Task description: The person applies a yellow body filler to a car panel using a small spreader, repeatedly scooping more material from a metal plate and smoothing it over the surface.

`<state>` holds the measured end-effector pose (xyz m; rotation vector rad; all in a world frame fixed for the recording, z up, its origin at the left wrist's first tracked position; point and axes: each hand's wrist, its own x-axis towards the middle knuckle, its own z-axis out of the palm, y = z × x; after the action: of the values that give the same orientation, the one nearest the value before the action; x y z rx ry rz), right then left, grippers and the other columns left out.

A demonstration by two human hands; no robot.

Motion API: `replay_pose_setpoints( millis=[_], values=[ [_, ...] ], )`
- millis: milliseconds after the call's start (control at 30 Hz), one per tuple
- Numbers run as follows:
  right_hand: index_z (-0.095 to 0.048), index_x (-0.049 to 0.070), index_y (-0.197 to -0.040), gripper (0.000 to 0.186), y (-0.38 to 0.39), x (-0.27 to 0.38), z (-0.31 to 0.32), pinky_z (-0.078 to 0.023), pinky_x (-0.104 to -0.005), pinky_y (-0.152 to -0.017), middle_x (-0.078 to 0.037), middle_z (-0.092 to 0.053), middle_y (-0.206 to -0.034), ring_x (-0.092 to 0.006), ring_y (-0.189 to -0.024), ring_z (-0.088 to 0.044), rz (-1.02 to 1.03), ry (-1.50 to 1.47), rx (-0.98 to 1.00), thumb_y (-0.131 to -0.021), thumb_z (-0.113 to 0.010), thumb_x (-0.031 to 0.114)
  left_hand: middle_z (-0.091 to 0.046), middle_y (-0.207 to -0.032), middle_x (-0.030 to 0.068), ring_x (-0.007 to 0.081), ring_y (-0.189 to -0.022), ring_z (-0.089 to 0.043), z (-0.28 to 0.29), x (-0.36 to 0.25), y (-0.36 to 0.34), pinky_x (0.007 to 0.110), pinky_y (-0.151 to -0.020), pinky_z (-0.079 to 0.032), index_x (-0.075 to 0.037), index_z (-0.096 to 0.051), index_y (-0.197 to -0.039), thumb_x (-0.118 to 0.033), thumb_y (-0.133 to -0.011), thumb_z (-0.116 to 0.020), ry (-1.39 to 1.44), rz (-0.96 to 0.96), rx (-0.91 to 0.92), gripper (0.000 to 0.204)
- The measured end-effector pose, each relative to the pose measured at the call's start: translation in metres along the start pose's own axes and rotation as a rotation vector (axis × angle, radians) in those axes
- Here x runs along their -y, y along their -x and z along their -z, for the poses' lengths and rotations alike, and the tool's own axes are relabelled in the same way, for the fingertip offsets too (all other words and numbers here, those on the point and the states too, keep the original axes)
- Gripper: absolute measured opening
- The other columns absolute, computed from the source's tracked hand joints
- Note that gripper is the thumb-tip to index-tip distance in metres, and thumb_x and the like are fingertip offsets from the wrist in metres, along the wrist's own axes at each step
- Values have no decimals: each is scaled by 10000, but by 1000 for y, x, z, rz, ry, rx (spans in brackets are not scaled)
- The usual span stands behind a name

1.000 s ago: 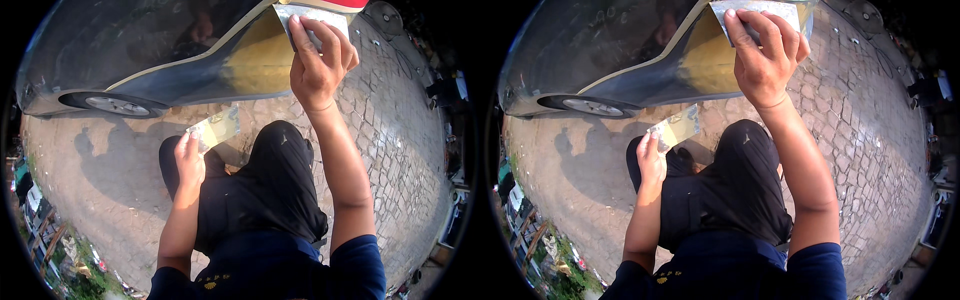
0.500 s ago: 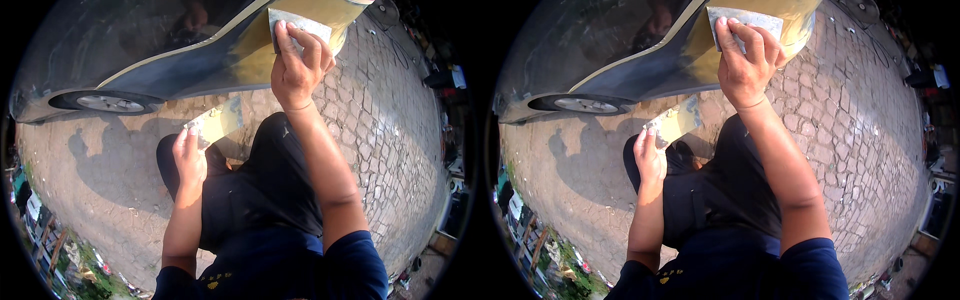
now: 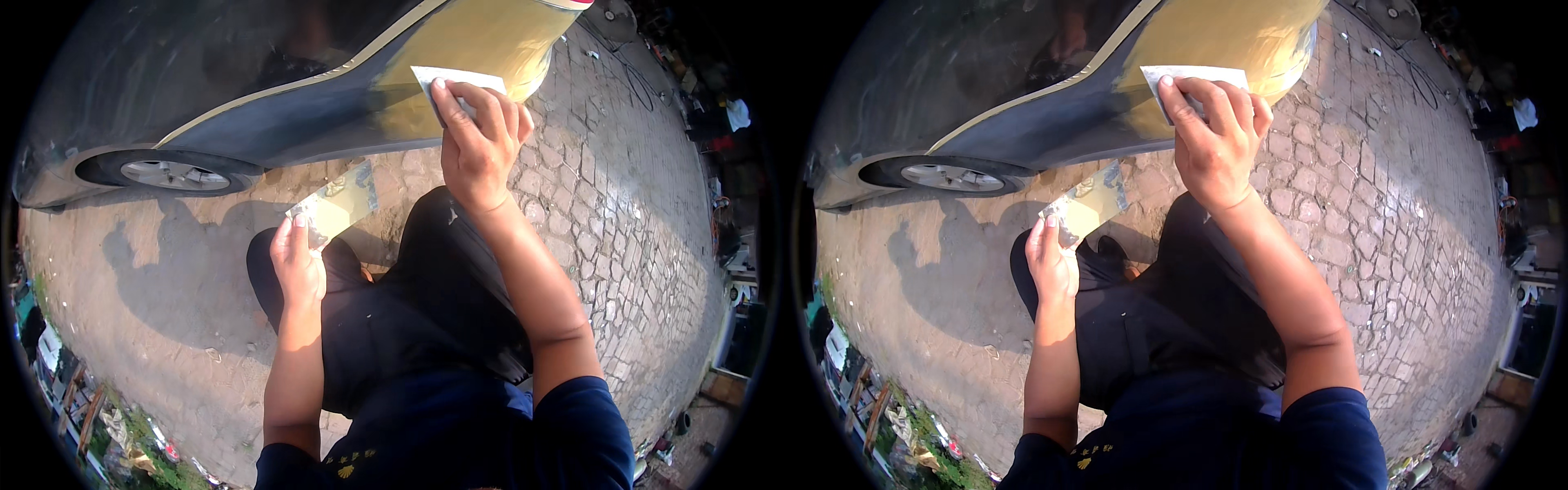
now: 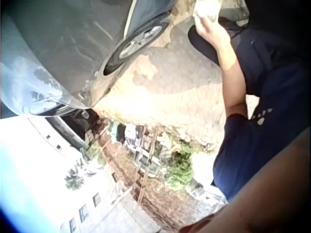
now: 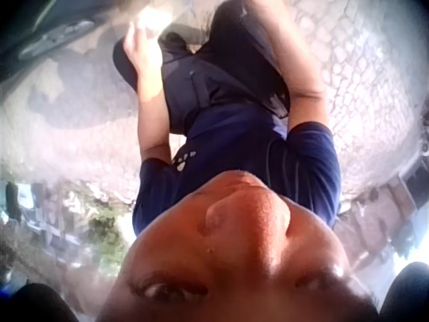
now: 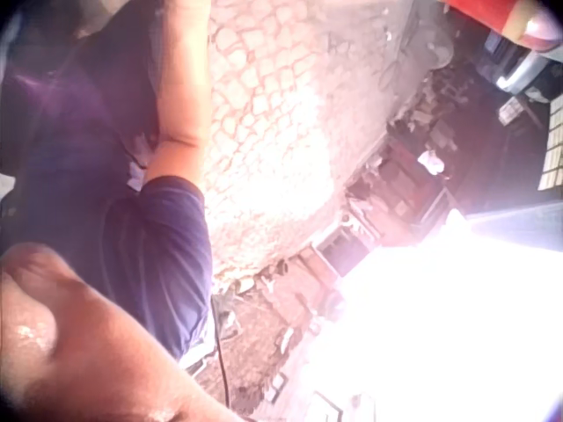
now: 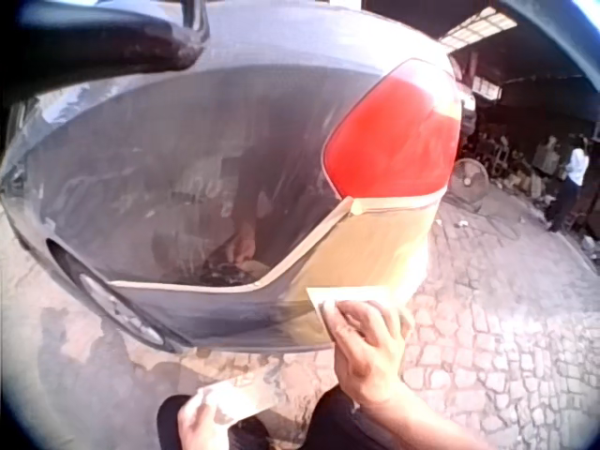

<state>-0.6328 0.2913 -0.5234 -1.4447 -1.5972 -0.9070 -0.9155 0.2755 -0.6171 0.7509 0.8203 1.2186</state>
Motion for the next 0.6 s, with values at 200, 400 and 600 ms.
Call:
replay_pose_setpoints(
  millis=[200,400,600],
  values=[
    [-816,234,-1161,369,-54,-57,9,-351,-323,-983,77,-721,-1139,-150,-1059,-619,118,125,-246,-839,-749,67,-709,-1183,116,185,-1060,-697,-6,0,0,362,-960,-557,58,-637,-1248,-230,-1112,-549,0,-10,5,330],
    [-813,240,-1194,431,-48,-48,-11,-341,-315,-1000,86,-711,-1173,-149,-1101,-596,46,154,-222,-827,-737,25,-701,-1226,130,218,-1121,-694,-7,-1,-2,400,-994,-555,53,-626,-1265,-213,-1110,-556,0,-9,29,316],
    [-802,242,-1183,380,13,-5,-65,-378,-360,-978,104,-677,-1118,-152,-1075,-626,-17,101,-158,-819,-751,144,-697,-1215,140,211,-1111,-686,-3,2,-3,389,-996,-546,76,-620,-1262,-227,-1115,-545,-22,-8,14,345]
  ],
)
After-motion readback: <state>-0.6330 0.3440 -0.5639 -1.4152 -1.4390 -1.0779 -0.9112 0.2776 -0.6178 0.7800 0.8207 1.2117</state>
